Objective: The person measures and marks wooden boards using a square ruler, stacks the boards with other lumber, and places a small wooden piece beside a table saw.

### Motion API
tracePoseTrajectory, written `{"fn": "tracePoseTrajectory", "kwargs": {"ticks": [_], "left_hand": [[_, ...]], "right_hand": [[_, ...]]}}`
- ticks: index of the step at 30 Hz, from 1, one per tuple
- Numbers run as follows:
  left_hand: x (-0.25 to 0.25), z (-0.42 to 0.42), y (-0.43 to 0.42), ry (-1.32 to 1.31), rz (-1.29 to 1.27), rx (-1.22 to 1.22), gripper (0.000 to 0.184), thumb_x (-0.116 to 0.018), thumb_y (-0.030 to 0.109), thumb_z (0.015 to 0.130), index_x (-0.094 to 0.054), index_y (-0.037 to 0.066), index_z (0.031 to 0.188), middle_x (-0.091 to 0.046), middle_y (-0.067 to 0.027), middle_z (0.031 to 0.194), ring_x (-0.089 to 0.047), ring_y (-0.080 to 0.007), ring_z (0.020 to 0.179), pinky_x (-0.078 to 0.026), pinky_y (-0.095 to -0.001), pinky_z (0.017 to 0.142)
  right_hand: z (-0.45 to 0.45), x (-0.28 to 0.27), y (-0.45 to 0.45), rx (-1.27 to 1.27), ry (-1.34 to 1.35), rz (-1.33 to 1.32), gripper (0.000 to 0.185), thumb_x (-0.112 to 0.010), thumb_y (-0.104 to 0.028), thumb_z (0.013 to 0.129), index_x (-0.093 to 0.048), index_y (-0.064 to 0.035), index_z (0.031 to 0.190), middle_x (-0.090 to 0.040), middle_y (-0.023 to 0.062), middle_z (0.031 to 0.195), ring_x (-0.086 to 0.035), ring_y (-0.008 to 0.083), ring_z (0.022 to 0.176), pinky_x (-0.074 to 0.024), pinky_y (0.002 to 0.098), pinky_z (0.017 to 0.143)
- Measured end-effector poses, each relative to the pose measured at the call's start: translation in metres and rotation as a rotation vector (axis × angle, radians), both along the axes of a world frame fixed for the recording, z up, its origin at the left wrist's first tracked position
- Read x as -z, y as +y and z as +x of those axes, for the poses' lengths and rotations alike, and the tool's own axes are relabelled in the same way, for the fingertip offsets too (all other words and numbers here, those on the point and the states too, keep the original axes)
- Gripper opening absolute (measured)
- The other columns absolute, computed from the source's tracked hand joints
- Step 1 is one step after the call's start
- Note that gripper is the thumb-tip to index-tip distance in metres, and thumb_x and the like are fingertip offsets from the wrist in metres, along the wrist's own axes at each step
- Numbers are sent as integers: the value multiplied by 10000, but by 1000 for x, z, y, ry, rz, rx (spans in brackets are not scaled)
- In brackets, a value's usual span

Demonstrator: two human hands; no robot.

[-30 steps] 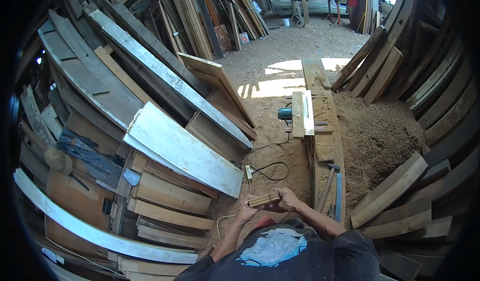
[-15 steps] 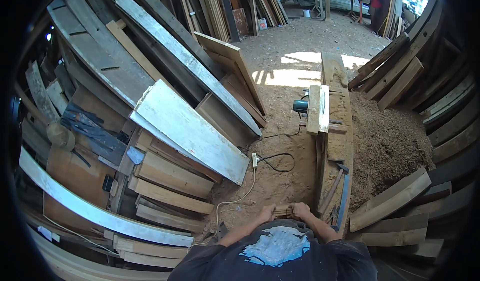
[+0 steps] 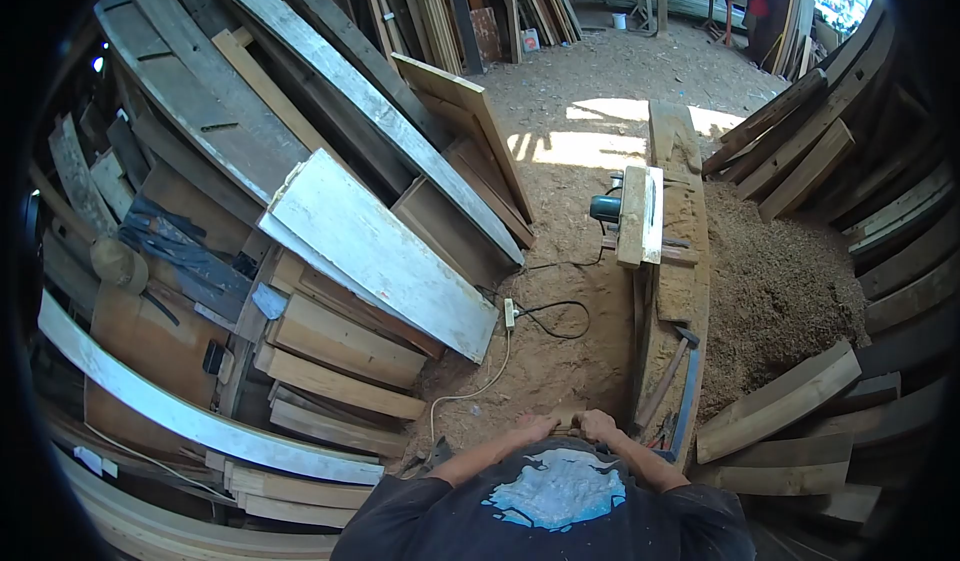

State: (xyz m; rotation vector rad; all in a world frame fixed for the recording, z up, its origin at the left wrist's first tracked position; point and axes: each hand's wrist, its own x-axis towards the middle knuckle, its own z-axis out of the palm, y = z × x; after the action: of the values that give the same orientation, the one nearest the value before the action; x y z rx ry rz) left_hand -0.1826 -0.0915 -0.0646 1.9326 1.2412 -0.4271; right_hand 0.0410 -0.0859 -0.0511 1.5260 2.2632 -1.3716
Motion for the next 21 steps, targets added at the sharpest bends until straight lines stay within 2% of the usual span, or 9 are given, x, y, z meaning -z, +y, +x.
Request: {"fn": "tracePoseTrajectory", "kwargs": {"ticks": [1,4,10,13,14,16,17,19,21], "left_hand": [[-6,3,1,31,-44,-8,428,-530,358,931,-566,222,1335,-605,-167,1343,-542,-458,1239,-426,-665,943],[-32,-3,0,-18,-25,82,437,-527,267,935,-528,101,1339,-626,-251,1246,-603,-442,1165,-482,-522,922],[23,-2,-8,-160,-15,-8,467,-567,302,916,-547,120,1346,-654,-262,1180,-623,-445,1130,-489,-515,937],[-13,7,-9,-35,36,-10,419,-511,364,944,-591,272,1345,-658,-196,1245,-560,-555,1162,-415,-681,993],[-13,7,-9,-19,54,-1,420,-540,349,928,-596,264,1336,-661,-214,1220,-554,-568,1159,-410,-690,998],[0,8,-12,-33,144,1,447,-625,290,868,-611,239,1313,-667,-242,1161,-562,-566,1144,-434,-689,953],[25,1,-14,-200,234,-111,469,-631,215,829,-610,197,1296,-669,-239,1143,-588,-530,1106,-480,-634,897],[27,0,-7,-184,213,-158,481,-580,121,798,-600,162,1277,-670,-236,1126,-605,-491,1065,-502,-579,860],[32,-4,-2,-172,317,-142,525,-544,59,755,-583,149,1271,-666,-231,1134,-613,-469,1052,-514,-553,860]], "right_hand": [[1,1,0,-8,-7,-25,414,-709,-424,859,-720,-111,1130,-730,164,1027,-689,370,983,-551,440,842],[2,1,-2,-4,-18,-77,435,-709,-415,862,-710,-115,1176,-720,182,1066,-690,372,987,-548,437,854],[5,-6,-3,34,-16,-68,374,-705,-366,857,-739,-108,1126,-720,197,1048,-691,380,983,-542,439,866],[4,8,0,77,-44,86,278,-679,-282,813,-756,-88,997,-717,199,972,-691,396,925,-558,449,824],[9,20,4,62,-65,101,244,-674,-264,806,-750,-74,938,-714,198,947,-689,402,907,-561,455,803],[15,4,11,231,-14,154,242,-645,-254,815,-739,-43,887,-705,208,883,-682,411,873,-552,467,781],[23,-3,17,321,101,211,243,-633,-240,824,-732,-29,892,-704,210,902,-677,407,896,-544,459,795],[42,-36,25,491,208,225,264,-643,-237,850,-720,-11,962,-706,227,947,-679,404,940,-537,453,822],[64,-51,28,647,241,329,240,-649,-217,868,-712,-10,974,-709,195,902,-692,349,876,-535,417,797]]}}
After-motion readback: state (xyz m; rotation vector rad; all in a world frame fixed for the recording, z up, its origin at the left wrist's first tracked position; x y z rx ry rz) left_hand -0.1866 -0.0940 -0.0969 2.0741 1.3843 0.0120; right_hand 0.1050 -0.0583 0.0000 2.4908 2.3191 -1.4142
